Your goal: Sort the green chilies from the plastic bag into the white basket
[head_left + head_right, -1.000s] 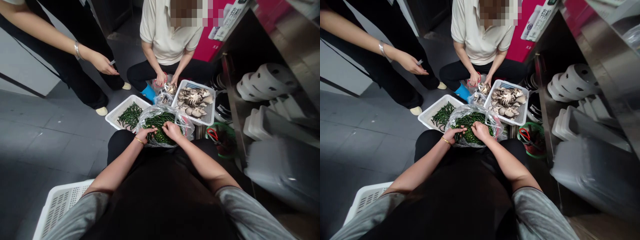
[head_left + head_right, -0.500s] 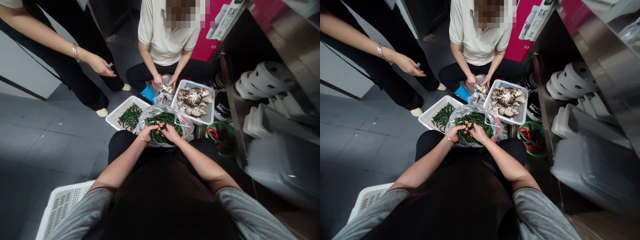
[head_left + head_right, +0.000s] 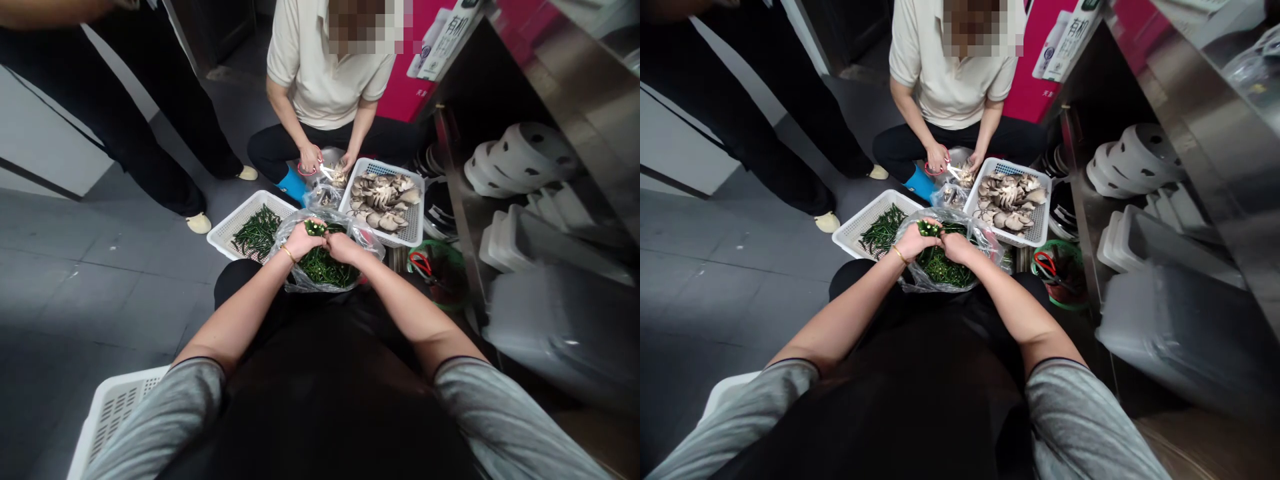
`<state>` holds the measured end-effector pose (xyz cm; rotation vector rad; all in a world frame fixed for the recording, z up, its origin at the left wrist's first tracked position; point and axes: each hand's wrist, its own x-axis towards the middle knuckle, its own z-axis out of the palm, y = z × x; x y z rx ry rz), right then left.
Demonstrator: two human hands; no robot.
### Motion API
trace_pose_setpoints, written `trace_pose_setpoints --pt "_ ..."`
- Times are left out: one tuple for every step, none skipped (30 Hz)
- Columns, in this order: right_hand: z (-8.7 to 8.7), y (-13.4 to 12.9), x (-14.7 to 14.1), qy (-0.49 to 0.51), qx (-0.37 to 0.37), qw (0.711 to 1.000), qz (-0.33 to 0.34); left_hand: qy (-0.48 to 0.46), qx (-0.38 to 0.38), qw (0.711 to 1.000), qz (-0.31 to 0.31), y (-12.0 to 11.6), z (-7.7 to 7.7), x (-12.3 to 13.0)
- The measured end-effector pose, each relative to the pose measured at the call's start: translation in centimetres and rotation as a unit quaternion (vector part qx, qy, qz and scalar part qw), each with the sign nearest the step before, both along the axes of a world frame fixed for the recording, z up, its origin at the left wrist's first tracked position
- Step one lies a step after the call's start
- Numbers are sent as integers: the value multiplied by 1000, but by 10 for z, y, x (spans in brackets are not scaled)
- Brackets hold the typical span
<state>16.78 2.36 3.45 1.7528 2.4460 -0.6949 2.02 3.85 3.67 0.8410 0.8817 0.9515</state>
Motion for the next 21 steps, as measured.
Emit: trace_pose_setpoints --pt "2 0 1 3 3 1000 -3 -8 0 1000 -2 1 1 -2" --pt "3 -1 3 14 6 1000 -9 -23 -5 1000 -7 0 0 -6" --pt "3 -3 5 32 4 999 -12 -43 -13 999 -16 -1 -2 -11" --pt "4 -6 6 59 -7 998 -12 -64 -22 997 -25 -3 -5 -16" --pt "4 -9 8 95 -27 995 -7 -85 -31 995 -34 -5 -9 -21" --pt "4 -12 9 139 -56 989 -1 -102 -39 993 -42 -7 -13 -26" --pt "5 -15 9 191 -88 978 3 -117 -47 991 -48 -9 -17 -31" --pt "6 -17 9 247 -122 961 4 -129 -52 989 -50 -11 -21 -34" --pt "7 -19 8 307 -155 939 4 -137 -56 988 -54 -12 -23 -36" --pt "9 -20 7 366 -185 912 2 -141 -61 986 -59 -12 -24 -38" --pt "11 -20 6 421 -210 882 1 -142 -65 986 -62 -12 -24 -39" --pt "13 -20 5 469 -227 853 -3 -142 -66 986 -60 -11 -22 -40" --pt "15 -18 6 507 -236 829 -10 -141 -64 987 -50 -8 -19 -42" --pt "16 -16 7 533 -237 812 -22 -138 -58 988 -32 -5 -15 -46" --pt "16 -14 9 549 -233 802 -40 -131 -50 990 -5 0 -11 -52" --pt "16 -12 12 557 -228 796 -60 -115 -40 992 29 6 -6 -60" --pt "14 -11 15 561 -223 793 -81 -88 -33 994 65 14 -2 -71" --pt "11 -10 18 563 -217 791 -101 -47 -29 994 99 23 1 -83" --pt "8 -9 21 566 -209 788 -123 1 -26 992 127 33 4 -96" --pt "4 -9 23 571 -199 783 -146 47 -21 987 149 43 5 -109" --pt "1 -10 23 577 -189 776 -169 92 -12 982 164 53 5 -123"
